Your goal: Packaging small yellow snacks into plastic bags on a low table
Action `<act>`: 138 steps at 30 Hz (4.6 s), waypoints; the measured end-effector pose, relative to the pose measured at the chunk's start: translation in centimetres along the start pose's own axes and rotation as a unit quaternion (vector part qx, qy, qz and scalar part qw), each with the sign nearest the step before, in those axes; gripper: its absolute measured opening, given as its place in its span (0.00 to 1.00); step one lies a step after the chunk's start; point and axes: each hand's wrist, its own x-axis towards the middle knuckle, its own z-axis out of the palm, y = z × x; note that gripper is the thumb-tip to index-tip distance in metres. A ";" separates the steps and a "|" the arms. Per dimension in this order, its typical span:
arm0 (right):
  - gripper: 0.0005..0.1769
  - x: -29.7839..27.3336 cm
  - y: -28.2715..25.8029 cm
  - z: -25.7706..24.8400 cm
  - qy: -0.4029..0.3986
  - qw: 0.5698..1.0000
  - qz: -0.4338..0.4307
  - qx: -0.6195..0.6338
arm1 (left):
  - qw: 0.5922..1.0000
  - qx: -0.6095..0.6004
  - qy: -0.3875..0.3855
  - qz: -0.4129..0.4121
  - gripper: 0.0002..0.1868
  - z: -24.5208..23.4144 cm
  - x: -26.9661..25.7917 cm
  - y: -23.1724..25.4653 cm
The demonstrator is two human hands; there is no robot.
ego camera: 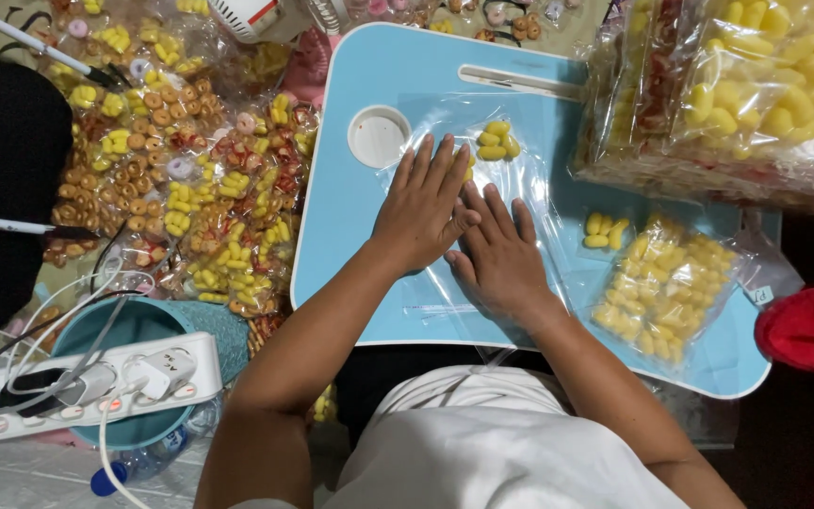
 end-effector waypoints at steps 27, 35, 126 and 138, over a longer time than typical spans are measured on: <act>0.41 3.3 0.0 -0.1 0.065 0.997 -0.025 -0.029 | 0.999 -0.019 0.036 -0.010 0.47 1.1 -0.1 -1.4; 0.44 0.9 -0.6 -2.1 0.000 0.999 -0.036 0.024 | 1.000 0.000 0.022 -0.002 0.47 1.0 0.1 -1.4; 0.40 -6.2 -2.9 -1.3 0.051 0.982 -0.180 0.016 | 0.795 0.071 0.057 -0.599 0.32 5.6 -12.0 -31.4; 0.40 -6.6 -2.7 -1.2 0.047 0.984 -0.169 0.016 | 0.818 -0.090 0.382 -0.421 0.07 -2.0 -12.3 -18.9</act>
